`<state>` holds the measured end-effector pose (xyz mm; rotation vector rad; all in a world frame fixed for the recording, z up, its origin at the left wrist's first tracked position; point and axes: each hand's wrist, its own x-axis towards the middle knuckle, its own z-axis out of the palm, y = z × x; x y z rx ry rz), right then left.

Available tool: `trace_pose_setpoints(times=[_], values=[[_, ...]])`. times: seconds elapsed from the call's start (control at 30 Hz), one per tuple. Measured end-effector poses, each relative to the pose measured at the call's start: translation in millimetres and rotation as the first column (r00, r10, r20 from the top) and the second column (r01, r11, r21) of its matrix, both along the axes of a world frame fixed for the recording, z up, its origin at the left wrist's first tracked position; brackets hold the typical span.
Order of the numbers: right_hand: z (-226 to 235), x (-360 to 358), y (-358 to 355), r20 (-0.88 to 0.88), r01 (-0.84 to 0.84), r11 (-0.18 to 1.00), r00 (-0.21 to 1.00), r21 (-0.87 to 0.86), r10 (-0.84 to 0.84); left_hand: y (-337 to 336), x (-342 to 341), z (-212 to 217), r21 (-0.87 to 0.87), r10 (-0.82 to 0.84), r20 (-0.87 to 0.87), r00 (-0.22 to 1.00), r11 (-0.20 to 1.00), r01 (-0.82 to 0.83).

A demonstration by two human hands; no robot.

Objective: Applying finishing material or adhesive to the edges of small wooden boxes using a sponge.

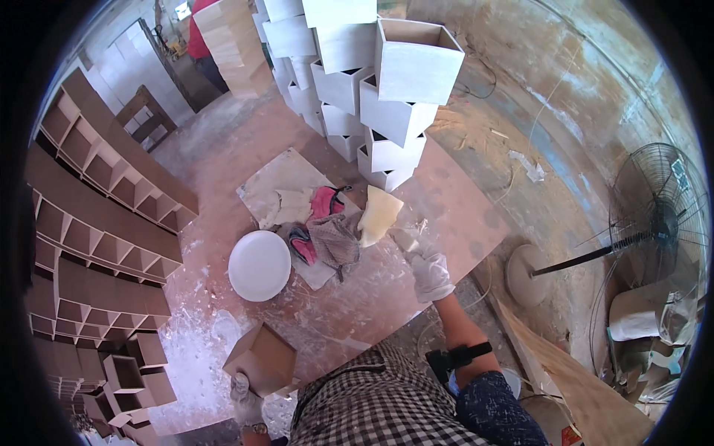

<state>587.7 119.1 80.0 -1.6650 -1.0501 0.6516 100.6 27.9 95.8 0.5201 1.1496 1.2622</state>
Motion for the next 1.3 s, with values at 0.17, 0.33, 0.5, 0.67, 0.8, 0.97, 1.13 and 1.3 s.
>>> trace_pose_setpoints(times=[0.17, 0.33, 0.5, 0.67, 0.8, 0.97, 1.13, 1.3], values=[[5.3, -4.6, 2.0, 0.473, 0.063, 0.927, 0.871, -0.371, 0.13, 2.4, -20.0, -11.2, 0.03, -0.049, -0.21, 0.976, 0.998, 0.057], [30.4, -65.3, -4.6, 0.805, -0.149, 0.953, 0.511, -0.264, 0.302, 12.5, -11.3, 38.0, -0.017, 0.03, 0.104, 0.994, 0.999, -0.028], [72.0, -138.6, 95.1, 0.795, -0.311, 0.948, 0.591, 0.065, 0.139, 9.6, -23.9, 42.5, -0.054, -0.077, 0.018, 0.997, 0.996, 0.078], [5.6, -158.5, 212.6, 0.915, -0.347, 0.93, 0.321, -0.125, 0.243, 27.9, -12.0, 49.5, -0.112, -0.123, -0.148, 0.981, 0.988, 0.107], [-15.9, -163.5, 248.3, 0.786, -0.208, 0.909, 0.458, -0.36, 0.416, 35.9, -9.1, 54.7, -0.092, -0.138, -0.154, 0.978, 0.988, 0.125], [-18.4, -151.6, 267.4, 0.636, -0.239, 0.801, 0.502, -0.548, 0.585, 34.6, -13.2, 39.1, -0.092, -0.139, -0.086, 0.987, 0.987, 0.131], [54.1, -189.4, 241.0, 0.848, -0.13, 0.869, 0.19, -0.477, 0.494, 22.6, -12.2, 46.2, -0.109, -0.121, -0.17, 0.978, 0.989, 0.103], [47.4, -206.0, 254.6, 0.835, -0.265, 0.799, -0.054, -0.54, 0.547, 18.7, -16.2, 39.8, -0.081, -0.137, -0.184, 0.973, 0.989, 0.124]])
